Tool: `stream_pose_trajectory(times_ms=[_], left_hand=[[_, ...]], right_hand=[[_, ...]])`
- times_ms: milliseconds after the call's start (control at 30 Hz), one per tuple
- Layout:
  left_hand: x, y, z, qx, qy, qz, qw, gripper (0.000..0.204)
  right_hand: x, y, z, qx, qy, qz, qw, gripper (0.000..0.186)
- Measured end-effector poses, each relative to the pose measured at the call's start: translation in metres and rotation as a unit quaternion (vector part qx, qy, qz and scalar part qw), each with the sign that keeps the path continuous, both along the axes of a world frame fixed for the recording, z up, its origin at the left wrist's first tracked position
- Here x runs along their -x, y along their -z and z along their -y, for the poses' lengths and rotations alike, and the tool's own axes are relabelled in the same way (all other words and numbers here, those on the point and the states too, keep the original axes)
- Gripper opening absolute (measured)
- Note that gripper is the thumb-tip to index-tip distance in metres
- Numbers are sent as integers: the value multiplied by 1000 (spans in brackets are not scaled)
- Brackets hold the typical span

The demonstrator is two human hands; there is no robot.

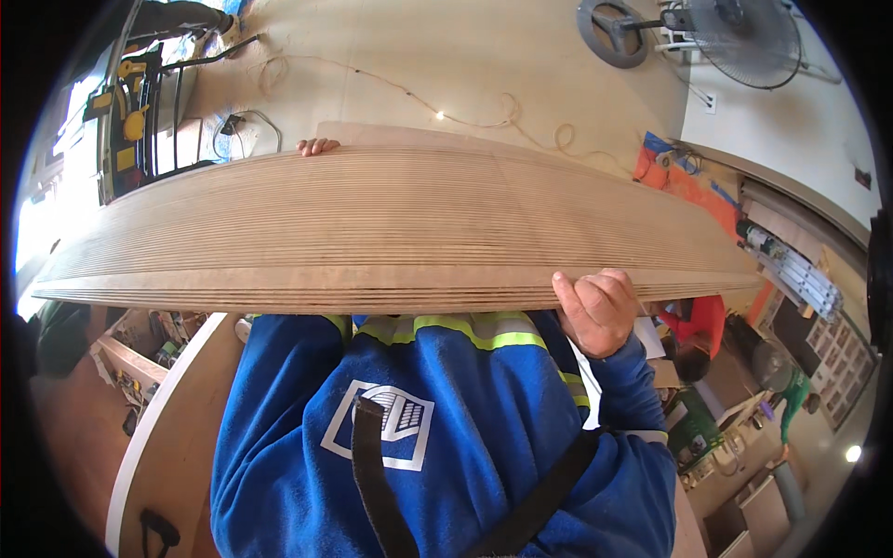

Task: The person, assisted by others, feeds a large wooden board through a table saw using their hands and a push tool.

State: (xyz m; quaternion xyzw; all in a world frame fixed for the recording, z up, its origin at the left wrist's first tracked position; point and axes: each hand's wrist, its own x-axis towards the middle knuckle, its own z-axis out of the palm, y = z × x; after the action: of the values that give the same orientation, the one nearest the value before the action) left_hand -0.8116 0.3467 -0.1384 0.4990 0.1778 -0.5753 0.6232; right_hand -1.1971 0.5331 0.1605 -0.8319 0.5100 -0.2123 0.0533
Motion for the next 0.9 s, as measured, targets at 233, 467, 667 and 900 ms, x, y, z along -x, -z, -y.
stream_pose_trajectory(times_ms=[233,467,667,900], left_hand=[[-1,13,10,48,-37,7,998,47],[45,-9,-45,9,-110,64,992,58],[19,-127,-56,-182,0,-101,978,82],[33,-78,-75,-157,93,22,983,91]], right_hand=[[-8,-36,40,-66,99,-20,993,44],[29,-36,112,-41,188,59,979,23],[51,6,208,-95,157,84,979,28],[73,73,288,-168,141,57,974,40]])
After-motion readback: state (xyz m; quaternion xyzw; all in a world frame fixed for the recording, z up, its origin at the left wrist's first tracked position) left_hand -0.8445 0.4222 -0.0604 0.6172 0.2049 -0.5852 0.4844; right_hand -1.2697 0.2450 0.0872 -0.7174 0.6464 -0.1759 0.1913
